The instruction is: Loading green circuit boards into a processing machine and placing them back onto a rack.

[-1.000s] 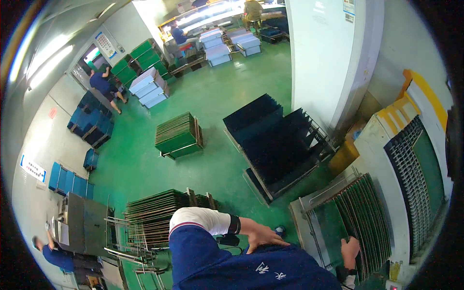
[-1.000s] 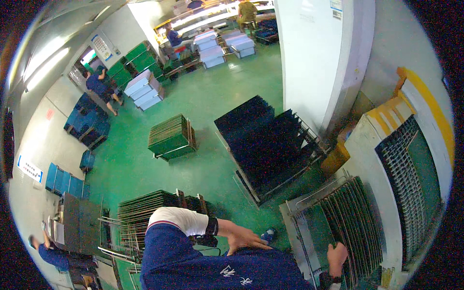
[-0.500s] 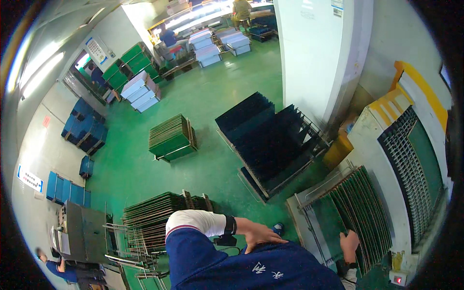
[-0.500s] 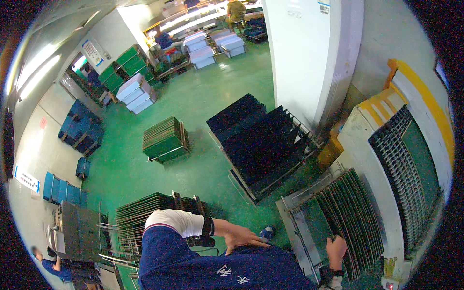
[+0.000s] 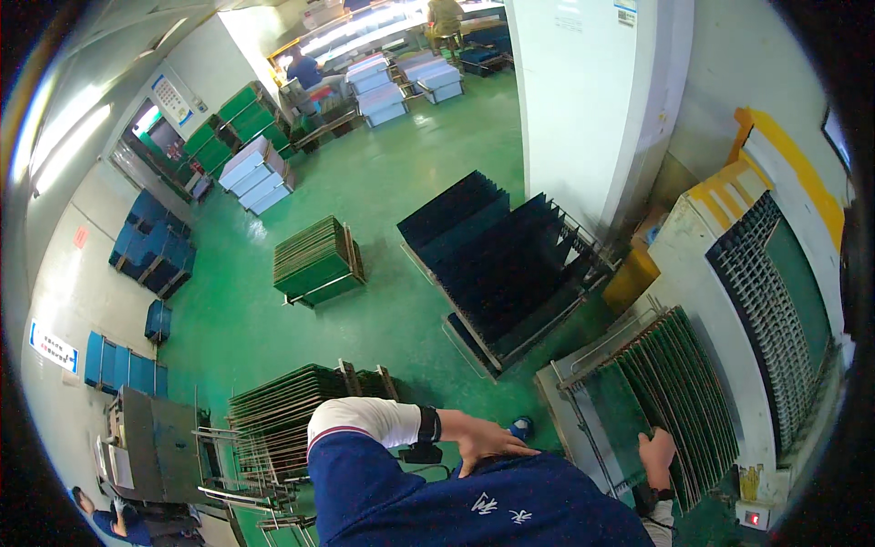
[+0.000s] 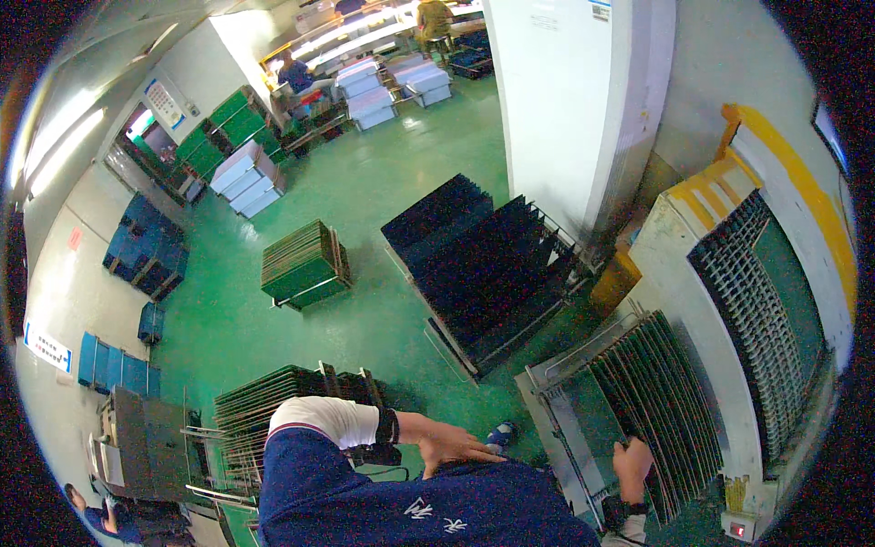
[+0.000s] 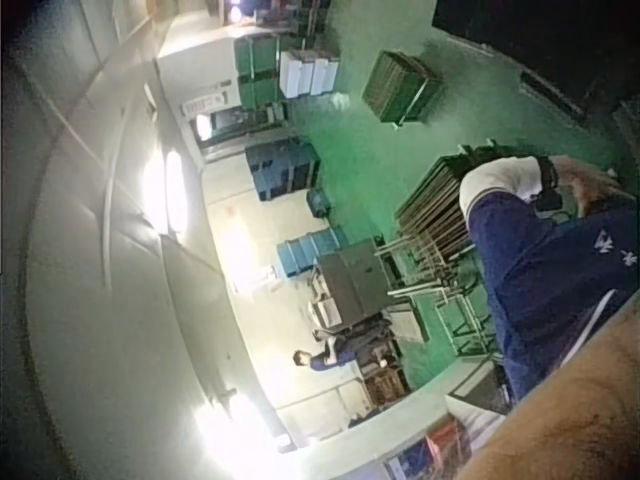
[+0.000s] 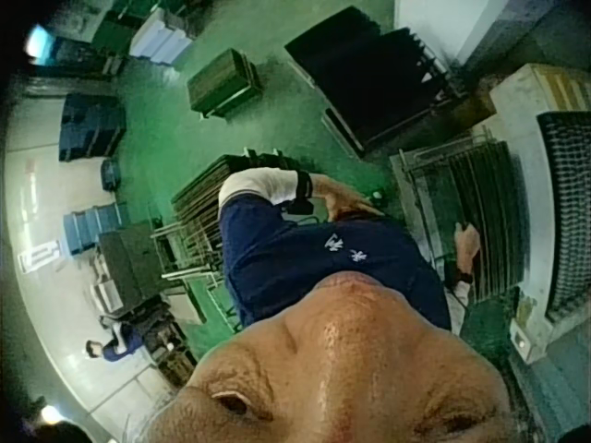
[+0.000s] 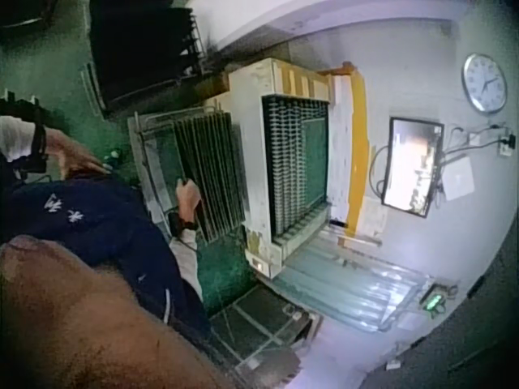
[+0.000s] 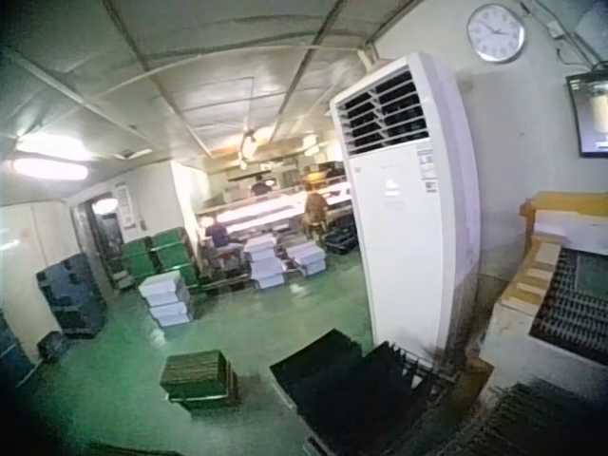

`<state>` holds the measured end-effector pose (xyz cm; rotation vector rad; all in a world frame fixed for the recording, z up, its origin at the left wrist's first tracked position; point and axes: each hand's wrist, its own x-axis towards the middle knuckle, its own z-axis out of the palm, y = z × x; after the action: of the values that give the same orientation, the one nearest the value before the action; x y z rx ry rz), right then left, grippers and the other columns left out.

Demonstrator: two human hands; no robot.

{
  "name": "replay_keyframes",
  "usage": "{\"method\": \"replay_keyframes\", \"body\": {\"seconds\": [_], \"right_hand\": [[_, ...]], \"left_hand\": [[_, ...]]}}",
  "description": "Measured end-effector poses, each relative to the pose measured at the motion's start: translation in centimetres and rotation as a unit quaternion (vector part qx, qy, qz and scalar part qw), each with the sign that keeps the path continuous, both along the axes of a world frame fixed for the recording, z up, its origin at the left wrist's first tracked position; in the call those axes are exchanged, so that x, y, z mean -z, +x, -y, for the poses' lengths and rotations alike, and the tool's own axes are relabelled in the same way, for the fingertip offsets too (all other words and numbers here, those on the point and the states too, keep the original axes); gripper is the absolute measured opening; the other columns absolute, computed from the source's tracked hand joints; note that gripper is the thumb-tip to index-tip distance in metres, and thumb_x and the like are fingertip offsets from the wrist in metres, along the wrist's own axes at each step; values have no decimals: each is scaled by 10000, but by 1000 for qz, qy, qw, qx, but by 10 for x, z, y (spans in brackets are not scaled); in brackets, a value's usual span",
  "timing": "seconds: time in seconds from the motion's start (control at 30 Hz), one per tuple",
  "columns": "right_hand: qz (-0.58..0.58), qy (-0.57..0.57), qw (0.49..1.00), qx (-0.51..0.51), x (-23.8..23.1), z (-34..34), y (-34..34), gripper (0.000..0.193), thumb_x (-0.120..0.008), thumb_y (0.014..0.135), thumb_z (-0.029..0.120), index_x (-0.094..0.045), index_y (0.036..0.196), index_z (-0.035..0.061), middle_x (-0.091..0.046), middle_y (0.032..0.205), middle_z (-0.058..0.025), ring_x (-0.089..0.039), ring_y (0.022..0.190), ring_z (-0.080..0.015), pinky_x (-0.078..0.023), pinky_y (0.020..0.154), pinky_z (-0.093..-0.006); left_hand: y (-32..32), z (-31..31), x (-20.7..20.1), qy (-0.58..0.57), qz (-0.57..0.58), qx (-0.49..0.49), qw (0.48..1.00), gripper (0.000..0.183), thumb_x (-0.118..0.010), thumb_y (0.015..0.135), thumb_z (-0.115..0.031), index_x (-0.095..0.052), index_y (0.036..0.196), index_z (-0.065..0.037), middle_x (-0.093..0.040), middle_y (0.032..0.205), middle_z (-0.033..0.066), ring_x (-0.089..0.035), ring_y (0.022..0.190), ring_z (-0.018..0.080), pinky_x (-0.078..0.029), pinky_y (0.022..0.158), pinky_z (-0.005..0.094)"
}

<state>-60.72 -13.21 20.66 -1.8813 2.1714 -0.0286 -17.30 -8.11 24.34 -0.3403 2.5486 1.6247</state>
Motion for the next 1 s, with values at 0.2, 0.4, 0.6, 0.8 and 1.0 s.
{"method": "replay_keyframes", "body": {"seconds": [0.2,0.4,0.6,0.8,1.0], "right_hand": [[-4,-2,1000,4,-9,1,7,354,-762,777,307,-721,970,13,-707,939,-215,-677,894,-392,-522,794,-473],[12,-2,1000,9,-11,0,7,337,-760,777,301,-725,960,20,-707,936,-218,-679,882,-395,-525,791,-474],[4,1,1000,8,-7,1,6,334,-746,785,307,-725,952,19,-707,932,-217,-677,883,-395,-523,795,-479],[0,10,1000,5,-3,3,2,350,-742,786,322,-723,960,19,-707,940,-214,-675,894,-390,-522,796,-481],[-6,9,1000,1,6,2,-4,376,-753,780,321,-715,991,13,-706,955,-211,-674,894,-397,-523,794,-482]], "left_hand": [[2,-2,7,-8,-9,-6,1000,1703,-931,190,-465,-12,1581,-120,-353,1479,290,-378,1354,465,-352,1093,534],[2,-3,12,-2,-22,-13,1000,1695,-922,171,-454,-46,1575,-85,-349,1484,287,-370,1365,455,-349,1106,520],[3,-3,15,3,-44,-18,999,1703,-900,171,-545,-59,1569,-57,-349,1479,296,-372,1358,467,-357,1099,514],[3,-1,13,5,-58,-15,998,1712,-852,190,-674,-53,1569,-49,-354,1472,304,-382,1348,473,-356,1091,521],[4,0,20,2,-53,-9,999,1713,-841,201,-715,-44,1574,-70,-358,1471,300,-390,1340,475,-358,1082,527]]}}
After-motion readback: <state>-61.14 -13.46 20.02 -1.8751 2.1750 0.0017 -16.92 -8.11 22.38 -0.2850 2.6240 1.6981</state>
